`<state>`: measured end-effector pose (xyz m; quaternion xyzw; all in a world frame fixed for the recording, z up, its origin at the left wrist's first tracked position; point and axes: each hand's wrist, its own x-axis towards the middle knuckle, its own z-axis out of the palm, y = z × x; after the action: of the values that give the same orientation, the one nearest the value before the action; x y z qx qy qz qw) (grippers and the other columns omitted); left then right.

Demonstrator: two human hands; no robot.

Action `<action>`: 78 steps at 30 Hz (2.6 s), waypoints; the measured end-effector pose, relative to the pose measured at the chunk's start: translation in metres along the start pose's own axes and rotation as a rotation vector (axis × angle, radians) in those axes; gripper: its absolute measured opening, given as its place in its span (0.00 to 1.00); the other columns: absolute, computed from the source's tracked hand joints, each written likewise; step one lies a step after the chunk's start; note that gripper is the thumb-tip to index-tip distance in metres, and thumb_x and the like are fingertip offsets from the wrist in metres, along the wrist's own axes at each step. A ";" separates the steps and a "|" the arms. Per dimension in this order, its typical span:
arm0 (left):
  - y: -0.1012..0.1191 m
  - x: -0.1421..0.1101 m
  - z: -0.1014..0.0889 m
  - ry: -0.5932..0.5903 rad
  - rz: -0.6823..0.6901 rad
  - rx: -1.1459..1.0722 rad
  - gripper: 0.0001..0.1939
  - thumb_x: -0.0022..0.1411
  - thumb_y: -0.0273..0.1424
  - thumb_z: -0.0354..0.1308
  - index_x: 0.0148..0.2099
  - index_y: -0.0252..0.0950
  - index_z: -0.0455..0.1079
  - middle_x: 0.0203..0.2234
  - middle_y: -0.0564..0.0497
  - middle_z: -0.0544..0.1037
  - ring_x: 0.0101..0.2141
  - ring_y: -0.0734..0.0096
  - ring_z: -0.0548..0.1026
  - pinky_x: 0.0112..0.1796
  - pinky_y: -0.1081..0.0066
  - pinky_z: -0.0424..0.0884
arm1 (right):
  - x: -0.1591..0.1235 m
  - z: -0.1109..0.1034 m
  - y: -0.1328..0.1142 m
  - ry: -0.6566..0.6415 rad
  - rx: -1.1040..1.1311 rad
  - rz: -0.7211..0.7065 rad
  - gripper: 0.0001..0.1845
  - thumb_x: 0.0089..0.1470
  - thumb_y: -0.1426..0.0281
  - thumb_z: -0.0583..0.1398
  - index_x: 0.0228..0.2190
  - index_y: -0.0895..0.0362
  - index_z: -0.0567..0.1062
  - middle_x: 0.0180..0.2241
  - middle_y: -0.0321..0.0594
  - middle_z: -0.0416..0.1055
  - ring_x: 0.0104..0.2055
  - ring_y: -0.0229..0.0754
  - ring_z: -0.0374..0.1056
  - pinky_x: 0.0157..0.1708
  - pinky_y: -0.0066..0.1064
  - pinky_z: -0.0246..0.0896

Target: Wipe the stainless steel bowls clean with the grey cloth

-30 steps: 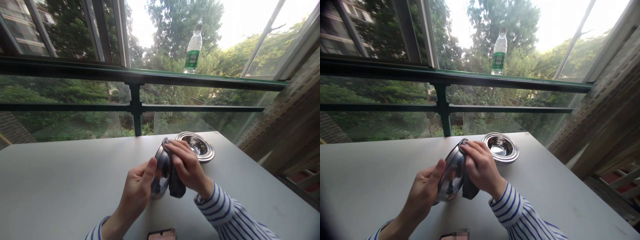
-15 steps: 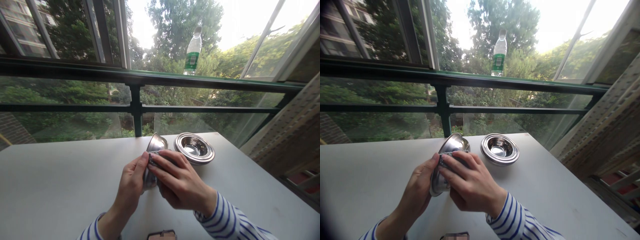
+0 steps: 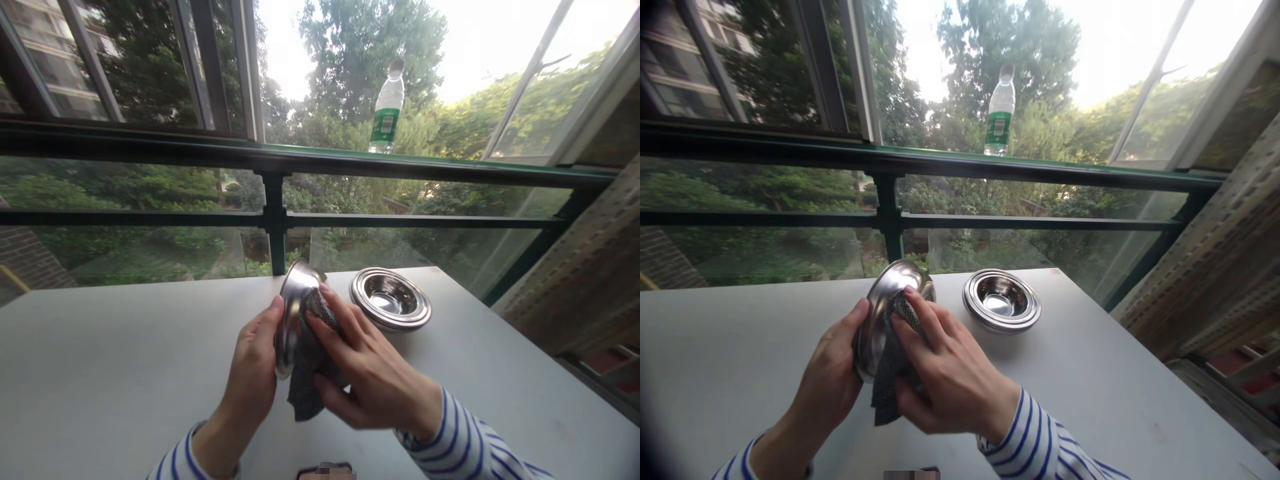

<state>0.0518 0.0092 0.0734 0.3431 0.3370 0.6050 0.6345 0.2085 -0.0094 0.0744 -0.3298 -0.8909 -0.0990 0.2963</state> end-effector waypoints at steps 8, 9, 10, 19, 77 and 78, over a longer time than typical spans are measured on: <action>-0.005 -0.003 0.002 -0.084 -0.035 0.038 0.12 0.57 0.37 0.56 0.27 0.34 0.72 0.21 0.54 0.71 0.24 0.78 0.67 0.27 0.79 0.65 | 0.001 -0.001 0.019 0.163 -0.034 0.045 0.23 0.57 0.73 0.53 0.54 0.61 0.59 0.52 0.50 0.64 0.50 0.49 0.60 0.48 0.45 0.61; -0.005 -0.004 0.003 -0.086 -0.046 0.043 0.12 0.57 0.37 0.56 0.28 0.34 0.72 0.20 0.54 0.71 0.24 0.77 0.67 0.27 0.79 0.65 | 0.001 -0.001 0.019 0.193 -0.016 0.073 0.22 0.57 0.74 0.52 0.53 0.61 0.60 0.51 0.50 0.65 0.49 0.48 0.61 0.48 0.45 0.62; -0.004 -0.005 0.003 -0.085 -0.055 0.046 0.12 0.57 0.38 0.56 0.28 0.34 0.71 0.20 0.54 0.70 0.23 0.77 0.66 0.26 0.79 0.65 | 0.001 0.000 0.018 0.216 -0.005 0.093 0.20 0.57 0.74 0.52 0.52 0.61 0.61 0.51 0.50 0.65 0.49 0.47 0.61 0.47 0.44 0.62; 0.000 -0.003 -0.002 0.118 0.096 0.184 0.10 0.52 0.36 0.60 0.28 0.33 0.73 0.22 0.53 0.73 0.29 0.73 0.69 0.31 0.79 0.67 | 0.002 0.017 -0.017 0.147 -0.136 0.031 0.26 0.56 0.67 0.54 0.54 0.66 0.63 0.59 0.52 0.55 0.58 0.57 0.50 0.52 0.48 0.56; -0.011 -0.014 0.001 0.078 0.111 0.283 0.14 0.52 0.37 0.58 0.20 0.35 0.64 0.16 0.56 0.64 0.20 0.77 0.60 0.20 0.78 0.58 | 0.004 0.006 0.010 0.210 0.077 0.043 0.20 0.54 0.72 0.53 0.49 0.61 0.69 0.55 0.45 0.63 0.57 0.50 0.54 0.55 0.47 0.54; -0.011 -0.013 0.001 0.082 0.096 0.276 0.14 0.52 0.38 0.58 0.20 0.35 0.64 0.16 0.56 0.65 0.20 0.77 0.60 0.20 0.77 0.58 | 0.004 0.007 0.014 0.237 0.103 0.106 0.20 0.55 0.72 0.52 0.49 0.61 0.68 0.54 0.46 0.64 0.57 0.49 0.56 0.54 0.46 0.55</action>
<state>0.0579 -0.0047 0.0650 0.4176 0.4261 0.5960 0.5374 0.2123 0.0058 0.0708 -0.3469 -0.8349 -0.0753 0.4207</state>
